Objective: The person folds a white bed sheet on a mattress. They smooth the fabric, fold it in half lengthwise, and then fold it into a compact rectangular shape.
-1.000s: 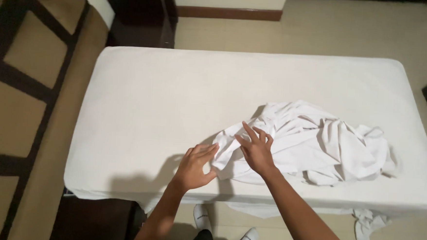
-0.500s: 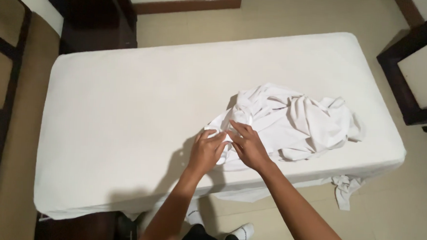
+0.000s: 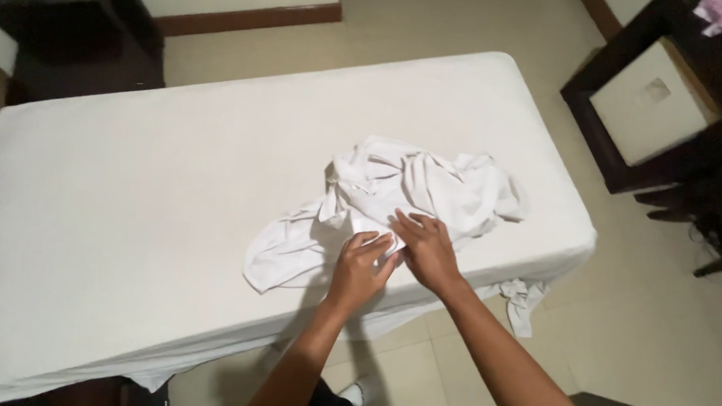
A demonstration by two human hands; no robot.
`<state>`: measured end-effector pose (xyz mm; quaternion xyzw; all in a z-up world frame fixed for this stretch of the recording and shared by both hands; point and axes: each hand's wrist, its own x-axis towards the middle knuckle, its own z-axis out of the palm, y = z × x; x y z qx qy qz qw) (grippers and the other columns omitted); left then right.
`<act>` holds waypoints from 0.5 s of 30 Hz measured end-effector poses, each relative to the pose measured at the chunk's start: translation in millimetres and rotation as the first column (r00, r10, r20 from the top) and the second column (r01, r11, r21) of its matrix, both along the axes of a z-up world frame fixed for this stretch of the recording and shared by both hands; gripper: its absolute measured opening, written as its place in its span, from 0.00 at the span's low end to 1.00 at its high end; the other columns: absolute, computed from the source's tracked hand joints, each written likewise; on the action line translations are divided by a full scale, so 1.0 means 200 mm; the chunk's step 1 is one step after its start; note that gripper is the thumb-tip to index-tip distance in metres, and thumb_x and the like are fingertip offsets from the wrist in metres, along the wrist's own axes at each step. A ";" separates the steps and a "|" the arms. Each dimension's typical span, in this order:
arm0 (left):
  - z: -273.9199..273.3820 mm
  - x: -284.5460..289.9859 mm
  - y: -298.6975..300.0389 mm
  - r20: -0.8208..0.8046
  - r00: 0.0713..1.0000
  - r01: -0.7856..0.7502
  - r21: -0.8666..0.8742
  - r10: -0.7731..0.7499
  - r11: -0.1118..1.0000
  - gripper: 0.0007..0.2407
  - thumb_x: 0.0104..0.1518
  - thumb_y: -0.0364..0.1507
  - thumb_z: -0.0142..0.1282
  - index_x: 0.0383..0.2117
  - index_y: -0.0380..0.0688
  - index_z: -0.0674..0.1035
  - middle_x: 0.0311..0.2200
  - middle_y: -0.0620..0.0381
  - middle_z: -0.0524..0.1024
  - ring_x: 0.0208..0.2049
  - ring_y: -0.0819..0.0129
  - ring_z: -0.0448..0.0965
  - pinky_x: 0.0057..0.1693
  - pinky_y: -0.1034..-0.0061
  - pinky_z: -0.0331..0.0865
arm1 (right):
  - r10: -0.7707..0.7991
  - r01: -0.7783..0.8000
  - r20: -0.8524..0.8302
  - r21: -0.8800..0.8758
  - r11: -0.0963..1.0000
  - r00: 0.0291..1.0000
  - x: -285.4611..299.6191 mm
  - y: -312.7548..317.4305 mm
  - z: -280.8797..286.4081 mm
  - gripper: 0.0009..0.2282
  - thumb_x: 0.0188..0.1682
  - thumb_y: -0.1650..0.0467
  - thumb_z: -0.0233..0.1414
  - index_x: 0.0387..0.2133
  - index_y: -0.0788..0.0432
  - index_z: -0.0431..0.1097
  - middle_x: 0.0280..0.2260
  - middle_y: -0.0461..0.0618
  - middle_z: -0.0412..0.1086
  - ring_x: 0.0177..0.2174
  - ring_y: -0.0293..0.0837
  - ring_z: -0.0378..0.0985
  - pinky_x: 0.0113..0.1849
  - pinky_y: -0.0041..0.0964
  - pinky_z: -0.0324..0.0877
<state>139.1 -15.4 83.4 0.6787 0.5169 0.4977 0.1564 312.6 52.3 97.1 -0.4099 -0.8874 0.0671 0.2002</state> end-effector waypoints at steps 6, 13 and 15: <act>-0.08 0.17 0.05 -0.161 0.987 0.000 -0.142 -0.023 0.990 0.23 0.49 0.31 0.69 0.52 0.35 0.79 0.57 0.48 0.76 0.56 0.50 0.73 0.59 0.59 0.65 | -0.080 0.079 0.059 0.025 0.997 0.995 0.35 0.05 0.05 0.26 0.36 0.77 0.60 0.53 0.53 0.72 0.60 0.47 0.67 0.55 0.53 0.69 0.51 0.48 0.62; -0.37 0.30 0.30 -0.262 0.965 -0.061 -0.216 0.002 0.974 0.35 0.46 0.35 0.72 0.62 0.37 0.68 0.66 0.42 0.63 0.64 0.47 0.65 0.62 0.54 0.60 | -0.181 0.180 0.058 0.026 0.983 0.982 0.61 0.17 0.13 0.27 0.36 0.78 0.61 0.53 0.50 0.73 0.60 0.45 0.68 0.54 0.52 0.70 0.52 0.46 0.63; -0.43 0.33 0.38 -0.274 0.961 -0.116 -0.231 0.050 0.966 0.38 0.44 0.34 0.73 0.65 0.40 0.65 0.69 0.42 0.58 0.66 0.46 0.63 0.63 0.53 0.60 | -0.183 0.182 0.067 0.018 0.983 0.981 0.67 0.22 0.13 0.26 0.36 0.78 0.62 0.51 0.48 0.75 0.60 0.45 0.68 0.54 0.51 0.70 0.51 0.46 0.63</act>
